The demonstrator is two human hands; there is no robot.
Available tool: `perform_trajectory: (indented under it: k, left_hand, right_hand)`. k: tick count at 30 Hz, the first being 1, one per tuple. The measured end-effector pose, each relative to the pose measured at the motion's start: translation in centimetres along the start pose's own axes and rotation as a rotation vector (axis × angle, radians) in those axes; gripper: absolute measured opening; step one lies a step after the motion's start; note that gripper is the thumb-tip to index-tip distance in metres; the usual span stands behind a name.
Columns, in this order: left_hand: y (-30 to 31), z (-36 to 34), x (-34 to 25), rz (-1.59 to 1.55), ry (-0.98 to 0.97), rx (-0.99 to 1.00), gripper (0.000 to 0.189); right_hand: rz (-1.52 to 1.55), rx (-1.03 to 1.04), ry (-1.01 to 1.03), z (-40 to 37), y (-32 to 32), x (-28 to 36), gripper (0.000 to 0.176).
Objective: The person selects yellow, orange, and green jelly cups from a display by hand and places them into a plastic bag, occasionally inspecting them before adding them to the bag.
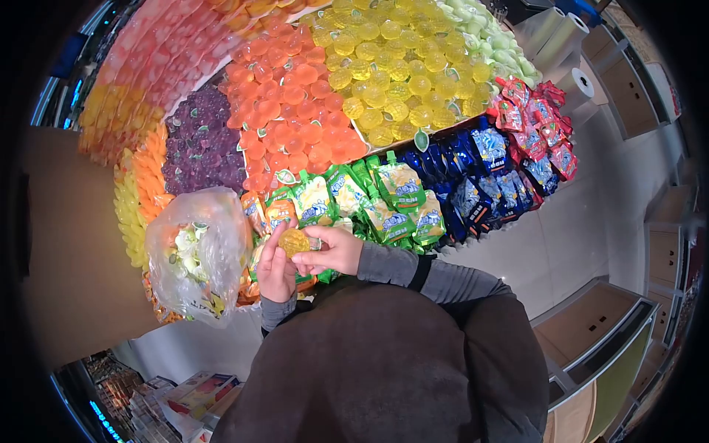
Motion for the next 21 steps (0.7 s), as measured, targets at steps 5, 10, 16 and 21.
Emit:
perform_trajectory:
  k: [5, 10, 16, 21]
  left_hand:
    - [0.8, -0.1, -0.3, -0.022, -0.029, -0.032, 0.044]
    - [2.2, -0.8, 0.5, -0.012, -0.025, -0.146, 0.039]
    - [3.0, -1.2, 0.5, 0.032, -0.058, -0.148, 0.033]
    - [3.8, -1.6, 0.9, 0.044, -0.051, -0.183, 0.031]
  right_hand:
    - [-0.431, -0.094, 0.432, -0.2, 1.0, 3.8, 0.033]
    - [-1.031, -0.295, 0.629, -2.4, 0.5, 10.2, 0.037]
    - [-0.943, -0.569, 0.658, -3.8, 5.8, 14.5, 0.041]
    - [-1.229, -0.974, 0.747, -5.9, 9.7, 19.3, 0.043]
Point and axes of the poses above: each hand's wrist, its own z-axis towards the middle knuckle, its own y-axis out of the back of the hand, x = y × z, the point moved 8 cm from there along z, towards the middle knuckle, and after that the axes turned 4 degrees about z, right-handed, at the moved point
